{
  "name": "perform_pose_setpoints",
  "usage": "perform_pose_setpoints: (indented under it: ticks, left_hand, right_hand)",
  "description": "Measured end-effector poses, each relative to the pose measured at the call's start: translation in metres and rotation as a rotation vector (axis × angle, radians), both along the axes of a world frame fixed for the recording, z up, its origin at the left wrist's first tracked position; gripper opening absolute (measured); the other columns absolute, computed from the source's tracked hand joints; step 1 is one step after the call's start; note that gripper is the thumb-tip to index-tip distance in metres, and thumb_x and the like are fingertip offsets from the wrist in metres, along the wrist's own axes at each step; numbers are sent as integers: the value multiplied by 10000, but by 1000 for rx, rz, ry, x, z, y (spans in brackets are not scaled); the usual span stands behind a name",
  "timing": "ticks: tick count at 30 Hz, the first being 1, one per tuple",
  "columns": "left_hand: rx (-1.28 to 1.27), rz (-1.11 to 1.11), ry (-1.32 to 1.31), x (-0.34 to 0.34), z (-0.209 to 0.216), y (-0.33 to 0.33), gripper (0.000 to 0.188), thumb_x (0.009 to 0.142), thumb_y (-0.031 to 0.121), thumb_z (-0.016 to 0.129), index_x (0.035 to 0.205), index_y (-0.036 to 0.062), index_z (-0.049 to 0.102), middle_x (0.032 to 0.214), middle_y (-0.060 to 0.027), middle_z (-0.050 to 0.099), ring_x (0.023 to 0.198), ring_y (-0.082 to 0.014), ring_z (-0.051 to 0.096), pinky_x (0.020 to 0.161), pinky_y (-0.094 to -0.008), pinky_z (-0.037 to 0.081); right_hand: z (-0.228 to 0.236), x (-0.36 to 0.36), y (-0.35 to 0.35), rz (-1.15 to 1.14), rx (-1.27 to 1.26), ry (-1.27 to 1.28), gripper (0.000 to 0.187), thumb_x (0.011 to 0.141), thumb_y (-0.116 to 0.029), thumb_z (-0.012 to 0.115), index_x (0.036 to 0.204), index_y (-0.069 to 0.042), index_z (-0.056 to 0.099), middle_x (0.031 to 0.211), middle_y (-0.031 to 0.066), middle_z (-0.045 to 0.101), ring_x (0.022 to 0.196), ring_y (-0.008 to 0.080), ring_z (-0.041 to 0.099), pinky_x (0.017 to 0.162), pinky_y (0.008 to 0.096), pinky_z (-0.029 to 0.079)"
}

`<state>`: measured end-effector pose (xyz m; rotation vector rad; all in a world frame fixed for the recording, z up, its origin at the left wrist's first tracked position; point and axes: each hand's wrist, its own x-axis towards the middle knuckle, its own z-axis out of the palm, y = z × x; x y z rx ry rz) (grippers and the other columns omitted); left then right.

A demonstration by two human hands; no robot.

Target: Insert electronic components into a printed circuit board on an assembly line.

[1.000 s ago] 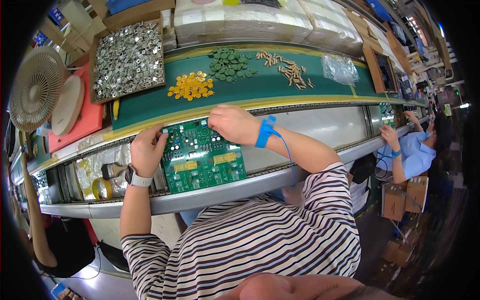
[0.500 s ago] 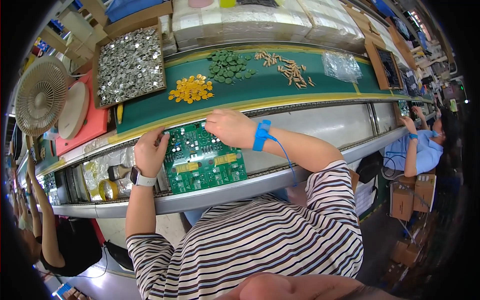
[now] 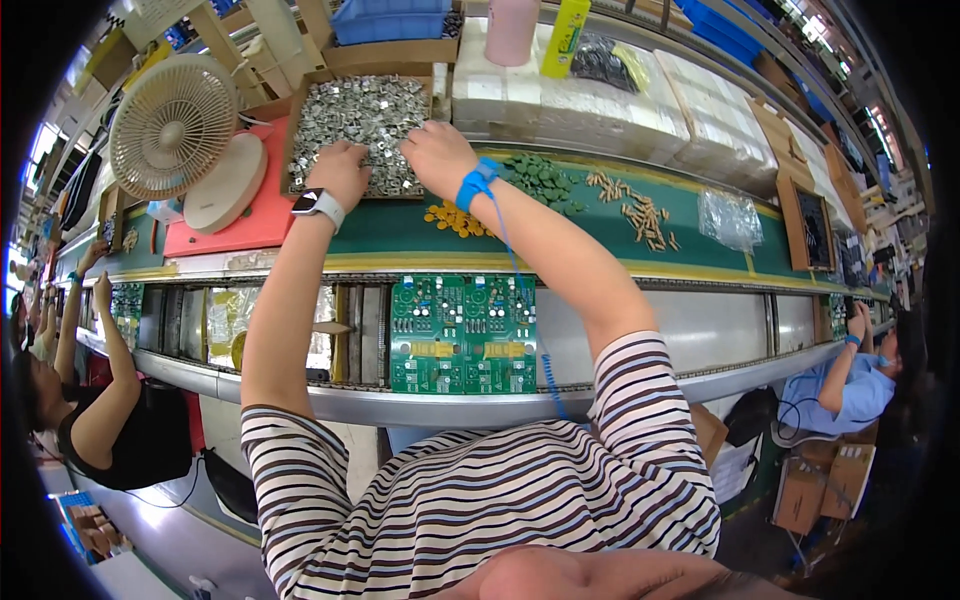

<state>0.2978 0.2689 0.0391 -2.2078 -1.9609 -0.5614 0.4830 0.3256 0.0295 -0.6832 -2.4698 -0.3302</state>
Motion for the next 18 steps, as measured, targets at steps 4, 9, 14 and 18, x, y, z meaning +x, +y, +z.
perform_pose_setpoints:
  ticks: [4, 9, 14, 18]
  left_hand:
    - [-19, -34, 36, 1, 0, 8, 163, 758, 93, 621, 918, 63, 631, 900, -132, 595, 880, -328, 563, 789, -404, 466]
    - [1, -41, -40, -8, -3, 9, 85, 775, 68, 594, 858, 60, 609, 851, -124, 581, 821, -321, 570, 726, -395, 476]
    - [29, 10, -342, -7, 1, 7, 171, 791, 79, 594, 958, 68, 628, 895, -124, 623, 788, -275, 616, 701, -362, 489]
    - [90, 21, -378, -12, -1, 9, 200, 793, 89, 600, 990, 72, 633, 925, -129, 633, 763, -260, 628, 692, -350, 494]
  right_hand:
    - [-11, -20, 12, -51, 72, 26, 137, 767, -128, 520, 795, -105, 652, 820, 52, 613, 860, 236, 557, 806, 383, 404]
    - [-6, -17, 16, 18, -10, -123, 123, 758, -127, 543, 764, -91, 661, 808, 76, 608, 863, 249, 559, 807, 389, 404]
    - [4, -19, 17, -49, -172, -35, 126, 718, -104, 556, 764, -95, 674, 818, 101, 575, 863, 280, 550, 809, 402, 397]
    - [3, -36, 11, -27, -108, 81, 123, 722, -91, 582, 811, -99, 667, 828, 81, 564, 872, 258, 536, 819, 383, 394]
